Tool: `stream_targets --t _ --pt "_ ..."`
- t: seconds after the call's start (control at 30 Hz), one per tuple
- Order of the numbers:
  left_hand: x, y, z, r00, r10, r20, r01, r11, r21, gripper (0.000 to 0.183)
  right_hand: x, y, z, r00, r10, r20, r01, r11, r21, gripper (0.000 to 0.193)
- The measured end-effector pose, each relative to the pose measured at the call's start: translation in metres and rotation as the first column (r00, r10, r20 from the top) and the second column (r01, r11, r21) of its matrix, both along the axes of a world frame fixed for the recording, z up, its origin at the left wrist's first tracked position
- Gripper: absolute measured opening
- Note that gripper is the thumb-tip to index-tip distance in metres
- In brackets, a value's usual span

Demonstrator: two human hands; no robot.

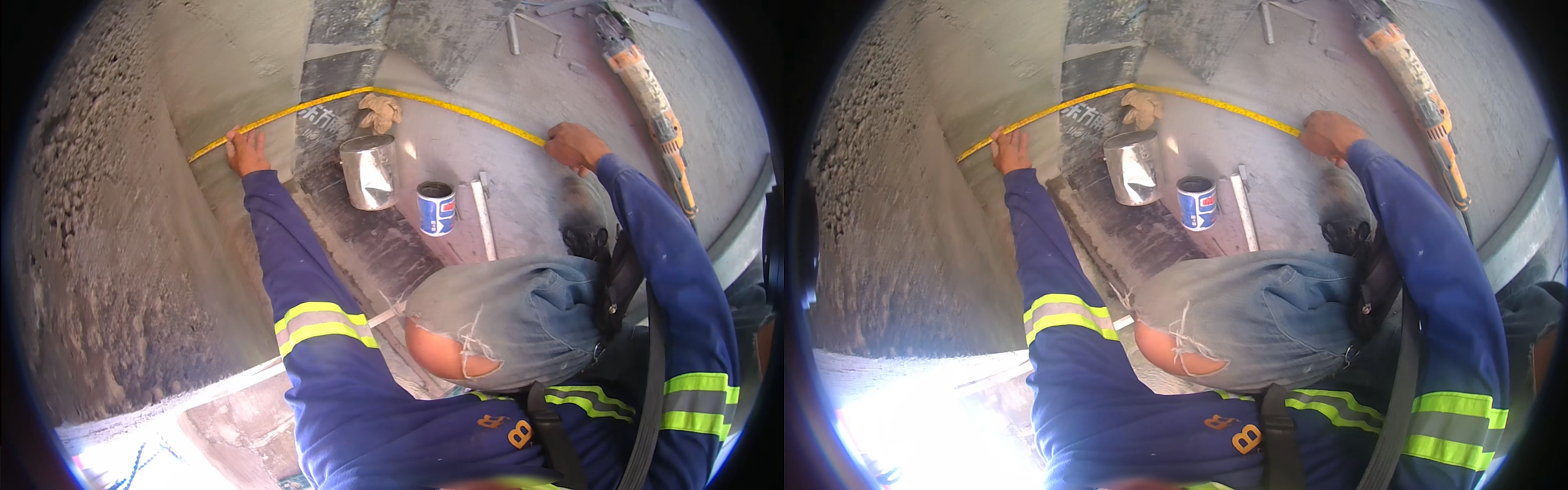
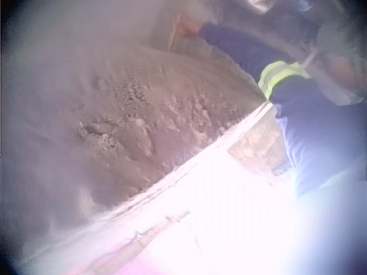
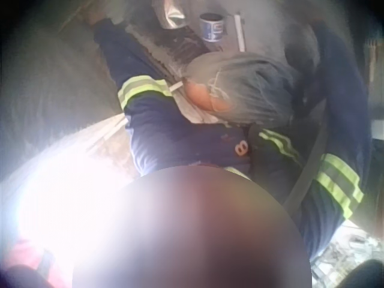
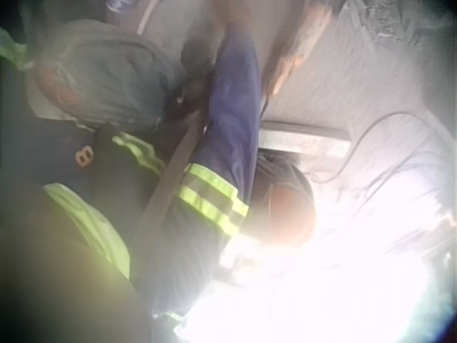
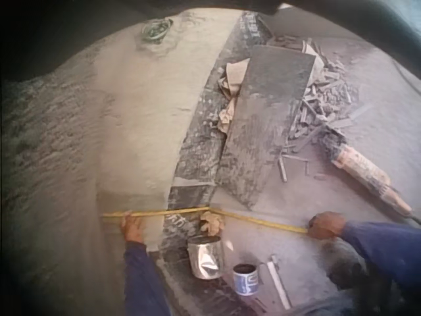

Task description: The person measures a concrete wall and floor area with a tape measure, marks the measurements, and then uses an angle grinder to cut a large tile on a construction site.

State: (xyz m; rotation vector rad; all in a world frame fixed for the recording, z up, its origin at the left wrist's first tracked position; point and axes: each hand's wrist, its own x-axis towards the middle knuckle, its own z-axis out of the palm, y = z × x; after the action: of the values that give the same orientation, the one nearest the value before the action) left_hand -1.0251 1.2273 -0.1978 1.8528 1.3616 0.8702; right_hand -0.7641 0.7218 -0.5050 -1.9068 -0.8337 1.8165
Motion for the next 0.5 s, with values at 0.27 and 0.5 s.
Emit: stream_targets --t 0.27,0.5 --pt "0.0007 -0.0012 -0.0021 1.0 0.001 0.027 -0.001 1.0 0.006 0.053 0.0004 0.0004 0.0014 1.0 0.007 0.008 -0.007 1.0 -0.03 0.041" --pt "0.0028 -0.0029 -0.0017 0.999 -0.005 0.04 0.005 1.0 0.0 0.054 0.0005 0.0 -0.0004 1.0 -0.027 -0.001 0.027 0.999 -0.046 0.042"
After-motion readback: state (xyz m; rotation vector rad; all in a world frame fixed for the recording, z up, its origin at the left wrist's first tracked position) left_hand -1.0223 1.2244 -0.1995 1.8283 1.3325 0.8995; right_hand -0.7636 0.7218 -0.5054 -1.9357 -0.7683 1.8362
